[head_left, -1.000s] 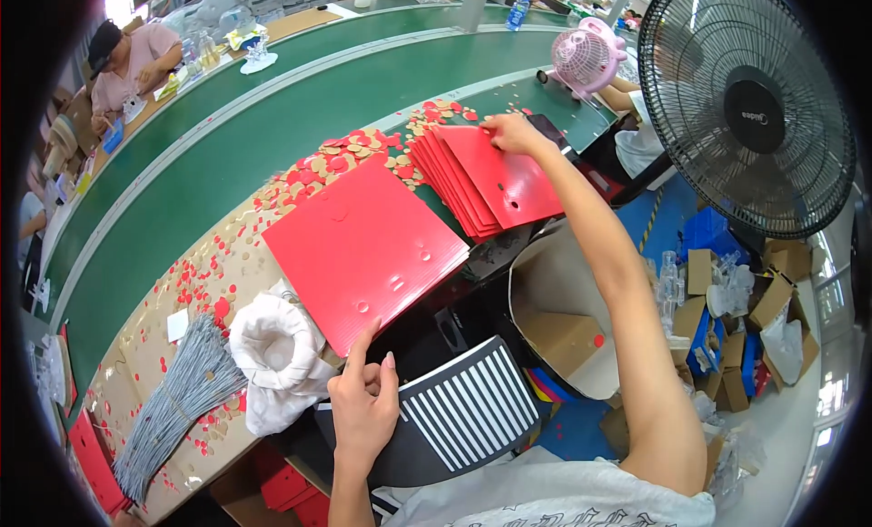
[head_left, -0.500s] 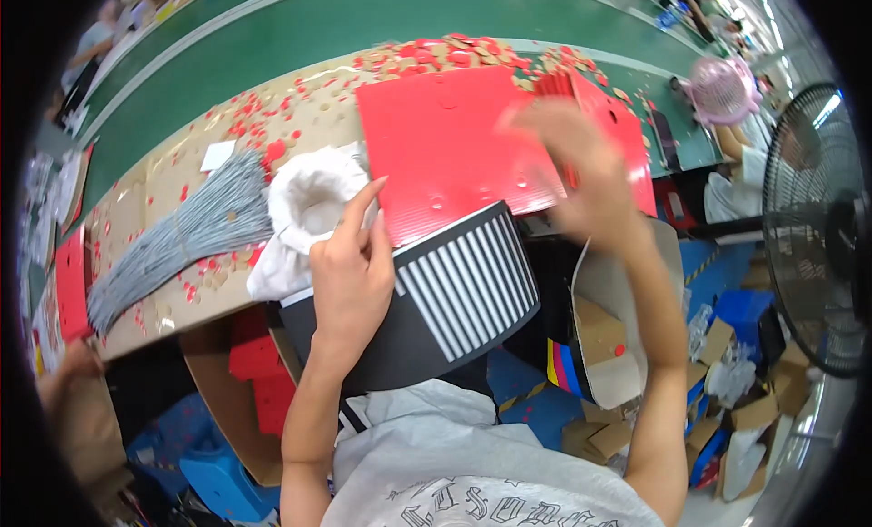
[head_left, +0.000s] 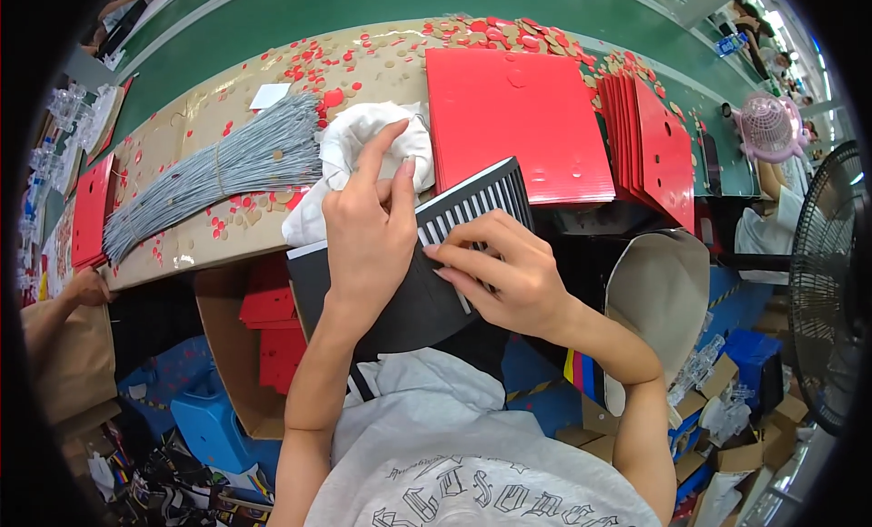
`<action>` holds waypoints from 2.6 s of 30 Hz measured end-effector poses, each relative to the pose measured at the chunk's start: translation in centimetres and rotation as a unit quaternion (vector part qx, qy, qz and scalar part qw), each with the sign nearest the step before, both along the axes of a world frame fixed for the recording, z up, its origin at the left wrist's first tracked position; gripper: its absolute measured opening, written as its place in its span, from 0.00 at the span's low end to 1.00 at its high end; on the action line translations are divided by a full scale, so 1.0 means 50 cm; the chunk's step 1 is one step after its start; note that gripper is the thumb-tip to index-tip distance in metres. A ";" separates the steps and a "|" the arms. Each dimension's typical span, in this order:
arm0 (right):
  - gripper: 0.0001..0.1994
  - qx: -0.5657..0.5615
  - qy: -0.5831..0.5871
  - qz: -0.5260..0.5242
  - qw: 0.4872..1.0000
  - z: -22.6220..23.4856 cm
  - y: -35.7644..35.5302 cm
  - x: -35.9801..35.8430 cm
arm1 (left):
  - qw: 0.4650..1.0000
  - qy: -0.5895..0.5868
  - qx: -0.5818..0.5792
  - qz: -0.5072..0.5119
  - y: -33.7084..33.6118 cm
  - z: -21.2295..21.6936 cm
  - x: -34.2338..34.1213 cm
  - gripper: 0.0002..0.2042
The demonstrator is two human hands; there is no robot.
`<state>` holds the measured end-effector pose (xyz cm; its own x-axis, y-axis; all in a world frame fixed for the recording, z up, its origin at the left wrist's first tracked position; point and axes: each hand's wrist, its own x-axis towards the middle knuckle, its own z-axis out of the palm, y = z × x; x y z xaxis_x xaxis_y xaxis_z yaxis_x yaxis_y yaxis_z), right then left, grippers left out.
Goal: Assembling components into red plastic folders on a factory production line.
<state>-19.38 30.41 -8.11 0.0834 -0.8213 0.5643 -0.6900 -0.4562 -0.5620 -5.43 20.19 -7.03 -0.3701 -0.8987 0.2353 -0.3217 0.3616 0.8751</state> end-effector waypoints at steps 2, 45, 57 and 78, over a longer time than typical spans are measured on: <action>0.15 0.004 -0.012 -0.007 1.000 -0.003 0.001 0.000 | 1.000 0.001 0.002 -0.004 0.000 0.000 0.000 0.17; 0.04 0.279 -0.033 0.019 0.960 -0.001 -0.185 -0.239 | 0.956 -0.199 -0.071 -0.205 0.076 -0.087 -0.066 0.29; 0.06 0.274 -0.033 -0.019 0.961 -0.015 -0.186 -0.224 | 0.952 -0.226 -0.108 -0.178 0.069 -0.082 -0.077 0.26; 0.09 0.055 0.142 -0.209 0.966 -0.070 -0.237 -0.296 | 0.955 -0.220 -0.109 -0.164 0.052 -0.072 -0.074 0.24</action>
<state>-34.20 18.58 -11.60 -0.1304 -0.8702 0.4751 -0.9342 -0.0526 -0.3527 -9.11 22.81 -10.63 -0.7299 -0.6646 0.1595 -0.4796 0.6643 0.5733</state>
